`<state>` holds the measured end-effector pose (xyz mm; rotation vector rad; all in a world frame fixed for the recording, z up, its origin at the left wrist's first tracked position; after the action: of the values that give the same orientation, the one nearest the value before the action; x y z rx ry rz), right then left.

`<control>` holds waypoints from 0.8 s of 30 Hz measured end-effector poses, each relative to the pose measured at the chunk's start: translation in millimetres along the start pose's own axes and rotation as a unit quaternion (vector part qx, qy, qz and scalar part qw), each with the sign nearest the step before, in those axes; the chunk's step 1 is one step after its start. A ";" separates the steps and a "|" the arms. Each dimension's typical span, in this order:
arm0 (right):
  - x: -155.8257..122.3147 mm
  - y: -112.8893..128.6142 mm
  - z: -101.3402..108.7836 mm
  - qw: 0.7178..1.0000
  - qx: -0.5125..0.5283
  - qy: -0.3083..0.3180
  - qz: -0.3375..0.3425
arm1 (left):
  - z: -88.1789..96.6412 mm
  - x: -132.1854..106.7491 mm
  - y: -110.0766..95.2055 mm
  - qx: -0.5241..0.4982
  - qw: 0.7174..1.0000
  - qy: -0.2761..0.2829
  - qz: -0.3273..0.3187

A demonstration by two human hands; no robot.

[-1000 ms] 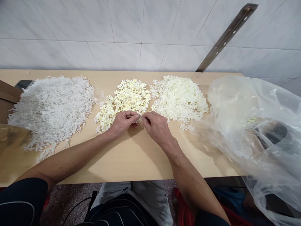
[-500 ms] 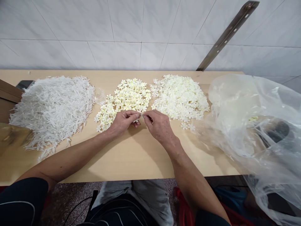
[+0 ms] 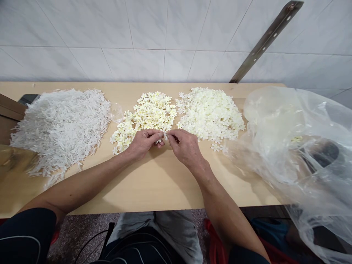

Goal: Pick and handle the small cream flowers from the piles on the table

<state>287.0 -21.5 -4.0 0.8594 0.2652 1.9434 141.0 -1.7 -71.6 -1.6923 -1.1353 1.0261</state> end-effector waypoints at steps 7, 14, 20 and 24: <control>-0.5 7.5 -1.3 0.999 -0.017 -0.004 0.027 | -1.9 -2.1 -3.8 0.011 1.000 -0.005 -0.010; -0.8 13.0 -2.5 0.999 -0.041 0.003 0.030 | 1.4 -1.0 -1.5 0.039 0.999 -0.012 -0.010; -0.9 5.2 -1.0 1.000 -0.019 -0.005 -0.021 | -1.2 -1.2 -0.8 -0.003 1.000 -0.003 0.015; -1.6 -5.7 -4.5 0.996 0.034 0.007 -0.081 | -2.8 -0.2 -0.7 -0.030 0.999 0.010 0.016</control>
<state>288.4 -19.1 -10.9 0.8432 0.3997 1.7977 143.3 -2.3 -70.0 -1.7701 -1.1389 1.0018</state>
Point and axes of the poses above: each hand's wrist, its own x-axis towards the middle knuckle, its own z-axis out of the back of the hand, y = z × x, the point moved 9 cm from there along x, towards the middle knuckle, and after that the axes turned 3 degrees about z, right-handed, at the moved point
